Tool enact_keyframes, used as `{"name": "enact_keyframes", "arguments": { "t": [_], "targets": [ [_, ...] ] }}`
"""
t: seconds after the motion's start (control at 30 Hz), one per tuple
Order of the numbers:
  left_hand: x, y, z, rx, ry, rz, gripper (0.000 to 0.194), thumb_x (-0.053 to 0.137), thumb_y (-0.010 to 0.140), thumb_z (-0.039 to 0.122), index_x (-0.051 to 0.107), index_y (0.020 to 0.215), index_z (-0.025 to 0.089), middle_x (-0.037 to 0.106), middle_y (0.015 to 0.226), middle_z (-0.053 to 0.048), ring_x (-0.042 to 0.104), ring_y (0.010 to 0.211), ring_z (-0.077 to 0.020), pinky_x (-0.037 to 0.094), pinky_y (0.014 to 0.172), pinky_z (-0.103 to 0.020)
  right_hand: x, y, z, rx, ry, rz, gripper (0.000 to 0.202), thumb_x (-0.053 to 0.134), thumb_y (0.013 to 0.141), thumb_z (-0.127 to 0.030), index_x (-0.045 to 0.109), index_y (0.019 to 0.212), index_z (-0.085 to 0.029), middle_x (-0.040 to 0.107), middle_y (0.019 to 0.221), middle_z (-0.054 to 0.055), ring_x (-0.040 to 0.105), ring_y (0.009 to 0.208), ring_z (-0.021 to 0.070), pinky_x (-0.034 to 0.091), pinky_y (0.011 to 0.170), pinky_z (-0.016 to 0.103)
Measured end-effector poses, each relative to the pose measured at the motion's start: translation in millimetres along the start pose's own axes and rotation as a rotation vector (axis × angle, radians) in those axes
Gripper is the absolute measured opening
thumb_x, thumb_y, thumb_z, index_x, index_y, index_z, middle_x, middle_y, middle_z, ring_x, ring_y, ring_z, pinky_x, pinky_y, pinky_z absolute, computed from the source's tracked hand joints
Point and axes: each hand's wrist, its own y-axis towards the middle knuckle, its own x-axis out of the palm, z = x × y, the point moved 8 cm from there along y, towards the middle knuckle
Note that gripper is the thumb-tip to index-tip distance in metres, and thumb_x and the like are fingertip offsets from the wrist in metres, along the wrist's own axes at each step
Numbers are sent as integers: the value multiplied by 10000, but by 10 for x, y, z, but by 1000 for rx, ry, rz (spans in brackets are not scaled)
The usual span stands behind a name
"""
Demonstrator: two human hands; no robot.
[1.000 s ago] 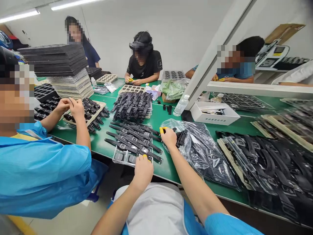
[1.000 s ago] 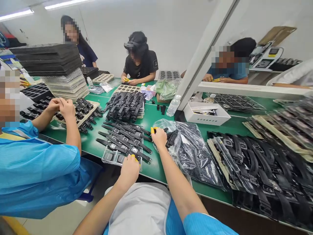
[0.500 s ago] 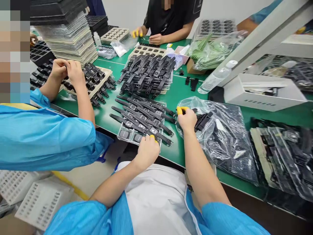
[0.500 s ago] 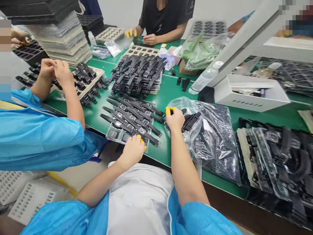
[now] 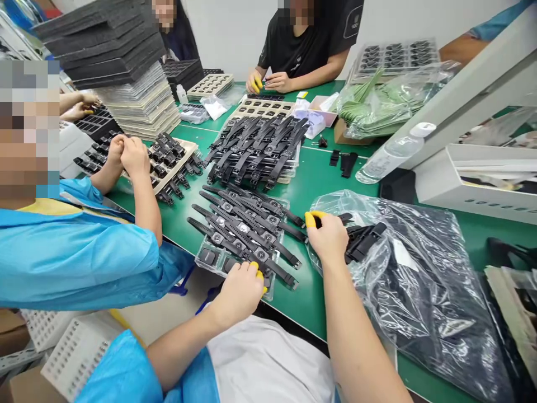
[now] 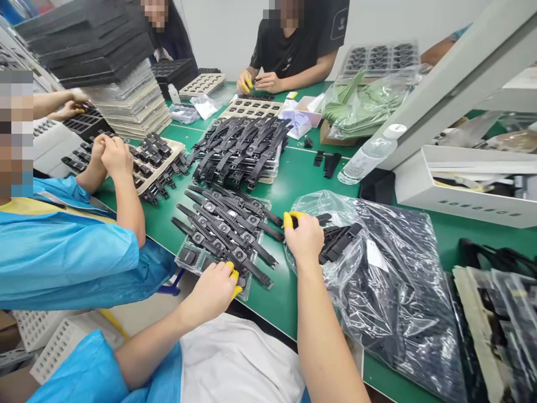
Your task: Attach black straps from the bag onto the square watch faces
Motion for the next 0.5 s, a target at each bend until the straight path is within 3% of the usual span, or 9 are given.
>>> {"name": "enact_keyframes", "arguments": {
  "t": [0.3, 0.5],
  "targets": [
    [-46, 126, -25, 47, 28, -96, 167, 639, 991, 265, 740, 914, 158, 681, 949, -115, 617, 897, -261, 438, 780, -387, -87, 4, -168, -28, -84, -11, 347, 462, 998, -316, 764, 1058, -157, 733, 1014, 163, 582, 1018, 323, 384, 789, 409],
    [17, 114, -32, 0, 4, -202, 161, 644, 992, 269, 736, 928, 153, 666, 952, -110, 593, 905, -227, 430, 822, -347, -140, -17, -220, -38, -55, 81, 362, 457, 1042, -355, 761, 1004, -162, 730, 945, 129, 573, 957, 295, 347, 771, 397]
  ]
}}
